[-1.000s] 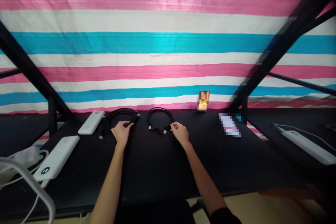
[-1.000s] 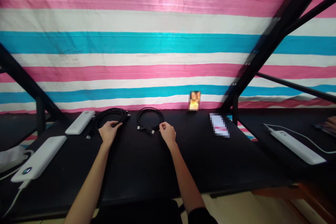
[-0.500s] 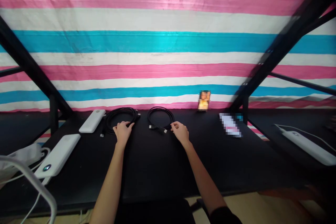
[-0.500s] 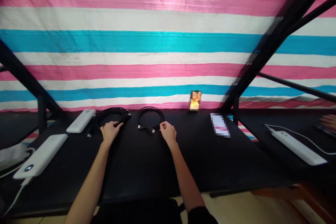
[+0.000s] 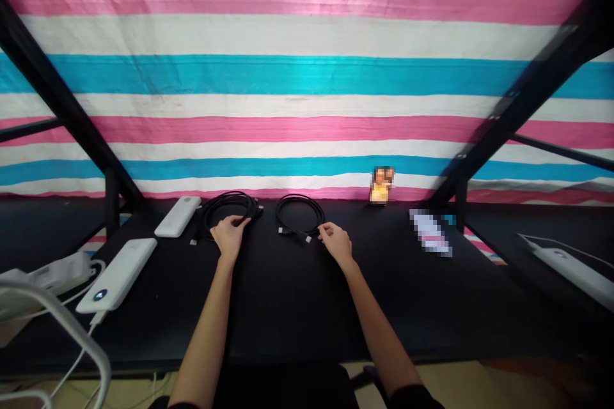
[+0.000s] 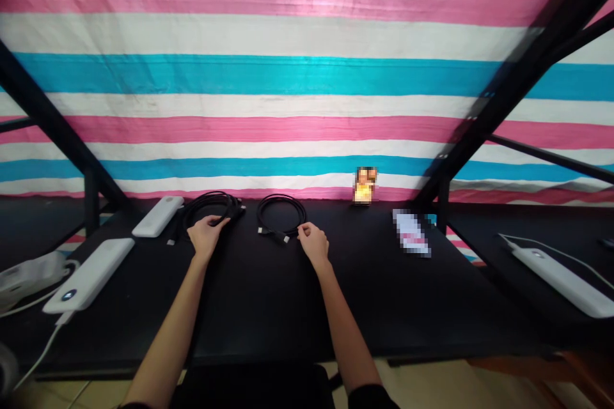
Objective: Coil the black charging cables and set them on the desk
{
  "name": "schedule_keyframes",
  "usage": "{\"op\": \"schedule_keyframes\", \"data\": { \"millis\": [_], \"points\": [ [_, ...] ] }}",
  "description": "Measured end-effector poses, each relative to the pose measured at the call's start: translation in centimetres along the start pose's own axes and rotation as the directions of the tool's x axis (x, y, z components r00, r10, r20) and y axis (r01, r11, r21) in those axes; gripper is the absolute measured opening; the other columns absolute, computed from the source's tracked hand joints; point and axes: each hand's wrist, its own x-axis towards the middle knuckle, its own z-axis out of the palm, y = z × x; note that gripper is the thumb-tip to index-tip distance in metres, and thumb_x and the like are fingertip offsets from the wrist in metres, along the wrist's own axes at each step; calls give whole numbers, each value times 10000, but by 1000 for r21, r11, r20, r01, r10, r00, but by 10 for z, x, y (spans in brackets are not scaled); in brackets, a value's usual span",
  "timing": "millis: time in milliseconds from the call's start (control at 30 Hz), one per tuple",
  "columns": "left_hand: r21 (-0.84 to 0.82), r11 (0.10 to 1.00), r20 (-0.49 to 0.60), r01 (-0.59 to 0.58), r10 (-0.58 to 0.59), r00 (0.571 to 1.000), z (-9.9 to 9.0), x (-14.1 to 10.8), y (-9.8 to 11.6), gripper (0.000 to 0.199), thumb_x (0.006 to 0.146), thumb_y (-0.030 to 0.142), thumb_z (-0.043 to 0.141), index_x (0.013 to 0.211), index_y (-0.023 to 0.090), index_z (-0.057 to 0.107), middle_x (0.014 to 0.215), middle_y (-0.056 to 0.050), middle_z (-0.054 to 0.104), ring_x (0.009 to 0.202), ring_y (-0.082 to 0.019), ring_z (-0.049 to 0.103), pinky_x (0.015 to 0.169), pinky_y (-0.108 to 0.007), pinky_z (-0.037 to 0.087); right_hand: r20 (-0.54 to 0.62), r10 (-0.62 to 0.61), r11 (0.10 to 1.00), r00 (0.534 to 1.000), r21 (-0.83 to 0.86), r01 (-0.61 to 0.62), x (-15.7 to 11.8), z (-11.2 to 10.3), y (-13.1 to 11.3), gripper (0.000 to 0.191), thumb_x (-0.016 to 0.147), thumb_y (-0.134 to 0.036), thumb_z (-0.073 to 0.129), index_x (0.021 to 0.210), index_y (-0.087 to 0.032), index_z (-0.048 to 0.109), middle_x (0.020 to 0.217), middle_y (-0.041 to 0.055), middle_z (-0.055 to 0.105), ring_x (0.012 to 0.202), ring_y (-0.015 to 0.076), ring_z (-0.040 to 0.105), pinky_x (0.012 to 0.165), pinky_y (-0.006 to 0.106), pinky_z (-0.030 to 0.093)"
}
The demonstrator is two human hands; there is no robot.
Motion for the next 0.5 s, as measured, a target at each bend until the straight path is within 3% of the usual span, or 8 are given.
{"op": "schedule_keyframes", "data": {
  "millis": [133, 333, 500],
  "points": [
    [21, 1000, 0, -21, 21, 1000, -2, 0, 2, 294, 804, 445, 533, 949, 224, 660, 967, -38, 668, 968, -230, 583, 848, -337, 364, 2, 1, 1000, 1000, 17, -1, 1, 1, 1, 228, 839, -400, 468, 855, -259, 647, 737, -25, 704, 754, 165, 647, 610, 236, 395],
    [110, 991, 138, -75, 59, 989, 3, -2, 0, 256, 770, 382, 601, 907, 184, 686, 965, -91, 657, 1021, -296, 533, 914, -430, 332, 10, -1, 1000, 1000, 16, 1, 1, 1, 1, 234, 837, -411, 468, 851, -262, 647, 734, -34, 706, 759, 164, 650, 609, 237, 395],
    [122, 988, 129, -90, 74, 989, 4, -3, 1, 280, 799, 379, 548, 944, 180, 682, 982, -96, 654, 1027, -298, 524, 927, -445, 311, -2, -10, 1000, 1000, 12, 10, 2, 2, 2, 217, 835, -400, 471, 842, -268, 643, 719, -43, 703, 751, 164, 648, 614, 240, 396]
  ]
}}
